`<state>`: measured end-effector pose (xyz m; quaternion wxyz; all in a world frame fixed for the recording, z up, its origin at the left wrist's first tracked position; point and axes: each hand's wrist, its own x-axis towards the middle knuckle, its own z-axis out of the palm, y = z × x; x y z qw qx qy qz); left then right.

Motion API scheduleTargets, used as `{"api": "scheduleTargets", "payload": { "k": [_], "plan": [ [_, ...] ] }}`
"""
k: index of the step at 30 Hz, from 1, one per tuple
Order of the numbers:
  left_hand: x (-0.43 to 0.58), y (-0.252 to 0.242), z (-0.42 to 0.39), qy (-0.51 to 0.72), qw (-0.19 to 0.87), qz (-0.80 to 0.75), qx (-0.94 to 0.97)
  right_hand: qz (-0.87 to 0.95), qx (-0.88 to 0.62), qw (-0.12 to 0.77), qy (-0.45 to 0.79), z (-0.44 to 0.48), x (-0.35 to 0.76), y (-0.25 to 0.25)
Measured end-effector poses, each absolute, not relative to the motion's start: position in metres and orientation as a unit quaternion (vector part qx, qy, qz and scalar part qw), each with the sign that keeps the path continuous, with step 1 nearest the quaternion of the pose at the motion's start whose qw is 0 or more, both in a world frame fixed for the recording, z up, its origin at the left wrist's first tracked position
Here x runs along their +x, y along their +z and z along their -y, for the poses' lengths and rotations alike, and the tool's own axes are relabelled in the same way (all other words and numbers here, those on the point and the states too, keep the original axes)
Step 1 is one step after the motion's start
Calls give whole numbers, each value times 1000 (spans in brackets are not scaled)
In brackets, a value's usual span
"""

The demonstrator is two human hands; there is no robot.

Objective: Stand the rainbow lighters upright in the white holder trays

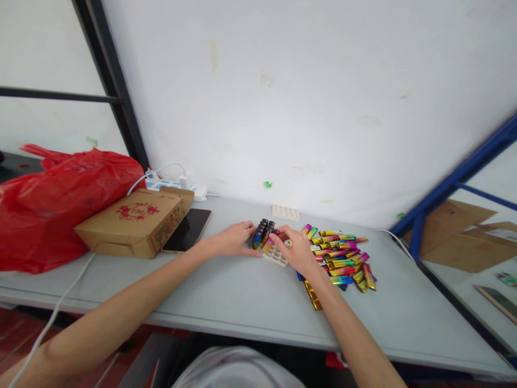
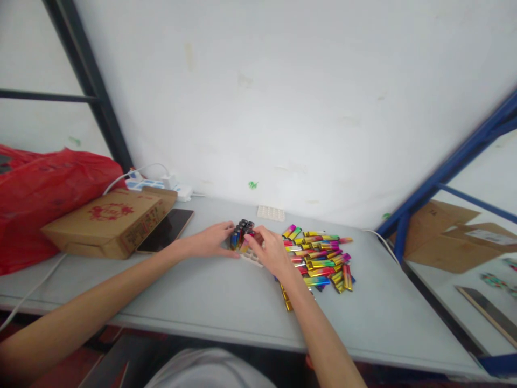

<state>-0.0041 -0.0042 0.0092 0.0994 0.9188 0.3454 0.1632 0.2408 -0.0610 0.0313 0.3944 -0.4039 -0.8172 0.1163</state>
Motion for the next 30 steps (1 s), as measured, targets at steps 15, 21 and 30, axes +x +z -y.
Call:
{"api": "scheduleTargets", "payload": {
  "k": [15, 21, 30],
  "plan": [
    [-5, 11, 4, 165, 114, -344, 917, 853, -421, 284, 117, 59, 238, 29],
    [-4, 13, 6, 155, 114, -351, 916, 848, -482, 219, 16, 58, 232, 29],
    [-5, 11, 4, 143, 95, -360, 917, 820, -510, 261, 3, 57, 255, 42]
  ]
}}
